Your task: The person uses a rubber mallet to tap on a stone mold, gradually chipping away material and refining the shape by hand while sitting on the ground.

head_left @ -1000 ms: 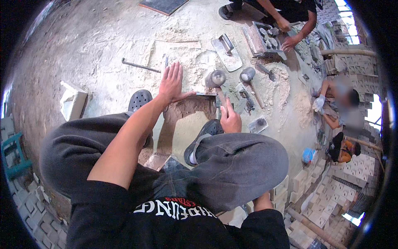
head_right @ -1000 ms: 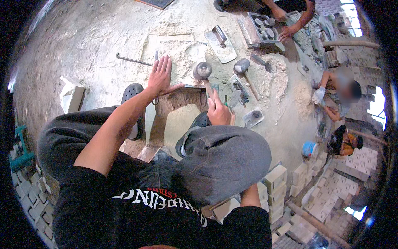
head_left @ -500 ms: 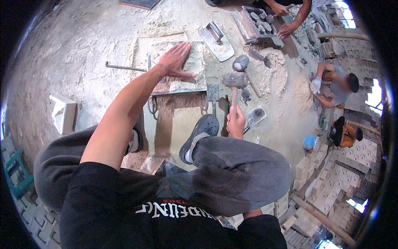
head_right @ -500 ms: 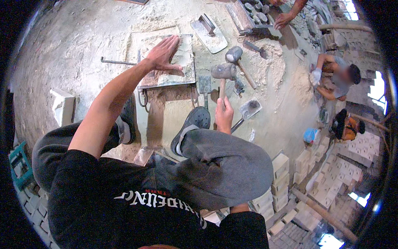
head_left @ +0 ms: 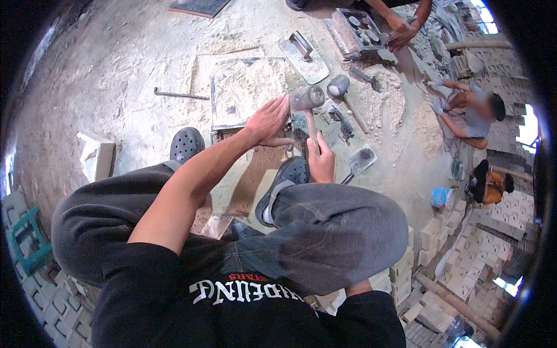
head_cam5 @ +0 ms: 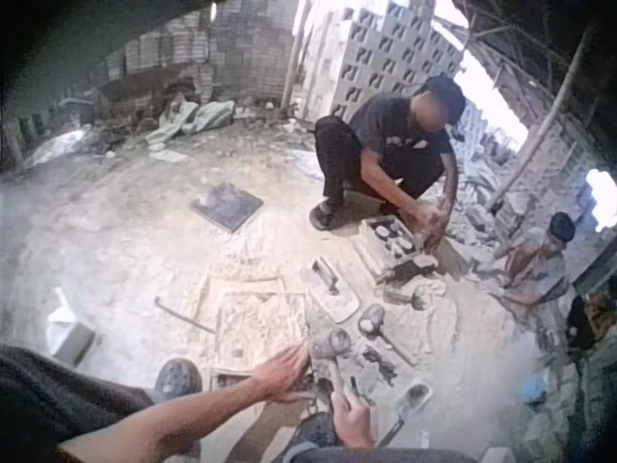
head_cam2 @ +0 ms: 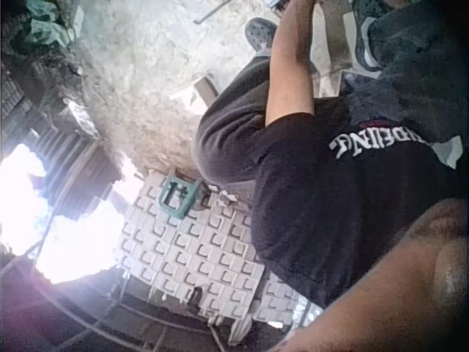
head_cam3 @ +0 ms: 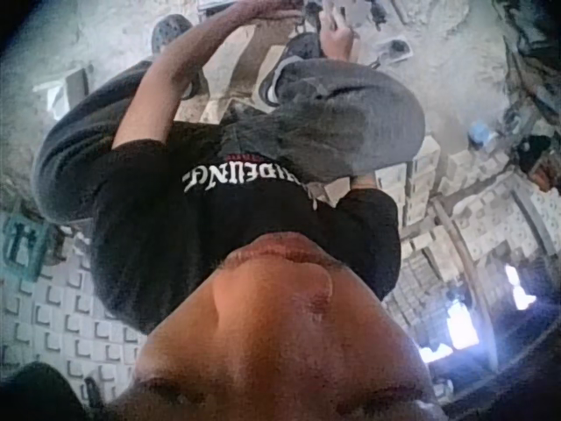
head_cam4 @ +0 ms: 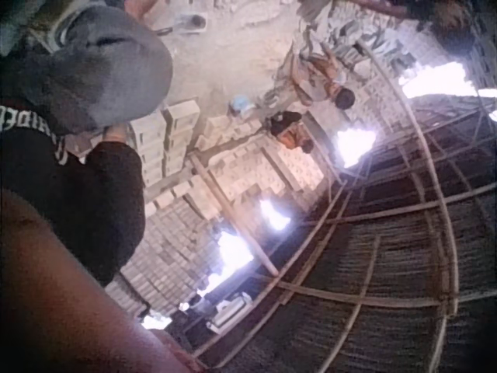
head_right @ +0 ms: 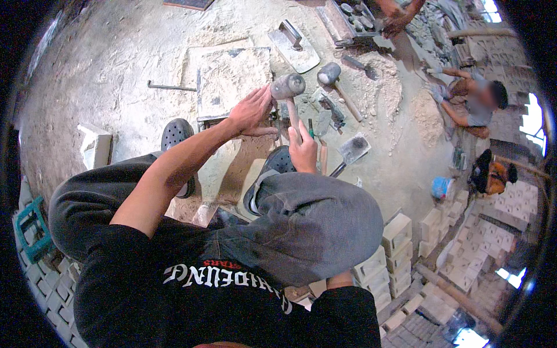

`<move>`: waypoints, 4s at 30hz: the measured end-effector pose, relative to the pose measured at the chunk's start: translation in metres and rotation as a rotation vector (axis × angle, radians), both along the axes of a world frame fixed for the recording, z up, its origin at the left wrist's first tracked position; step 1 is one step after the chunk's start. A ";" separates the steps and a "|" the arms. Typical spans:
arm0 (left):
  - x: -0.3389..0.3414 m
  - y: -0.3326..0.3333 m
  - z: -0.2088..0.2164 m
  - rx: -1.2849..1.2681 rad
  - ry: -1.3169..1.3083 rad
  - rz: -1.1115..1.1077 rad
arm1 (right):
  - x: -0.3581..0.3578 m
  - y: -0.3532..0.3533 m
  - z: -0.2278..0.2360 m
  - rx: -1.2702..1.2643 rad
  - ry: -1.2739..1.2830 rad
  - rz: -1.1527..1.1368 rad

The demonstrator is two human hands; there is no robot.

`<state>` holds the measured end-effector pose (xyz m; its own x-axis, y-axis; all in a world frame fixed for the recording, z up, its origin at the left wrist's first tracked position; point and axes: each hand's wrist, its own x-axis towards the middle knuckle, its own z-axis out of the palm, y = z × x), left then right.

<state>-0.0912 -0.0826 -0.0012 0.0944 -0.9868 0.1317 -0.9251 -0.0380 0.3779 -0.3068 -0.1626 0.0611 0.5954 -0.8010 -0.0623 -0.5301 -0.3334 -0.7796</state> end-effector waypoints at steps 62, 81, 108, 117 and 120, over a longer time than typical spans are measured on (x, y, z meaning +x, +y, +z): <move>0.032 0.102 0.008 0.232 -0.135 0.525 | 0.024 -0.019 0.046 -0.367 0.296 0.350; 0.015 0.130 0.008 0.170 -0.107 0.653 | 0.023 0.007 0.018 -0.302 0.200 0.435; -0.002 0.121 0.027 0.348 0.093 0.799 | 0.137 -0.012 0.039 -0.340 0.197 0.643; -0.005 0.120 0.027 0.367 0.122 0.791 | 0.134 -0.013 0.019 -0.356 0.046 0.596; -0.004 0.119 0.024 0.350 0.122 0.793 | 0.129 0.000 0.016 -0.289 -0.095 0.508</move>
<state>-0.0955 0.0362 0.0225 0.7640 -0.6059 -0.2218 -0.5305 -0.7855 0.3187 -0.1783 -0.1625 0.0772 0.9011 -0.3905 0.1885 -0.1806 -0.7332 -0.6556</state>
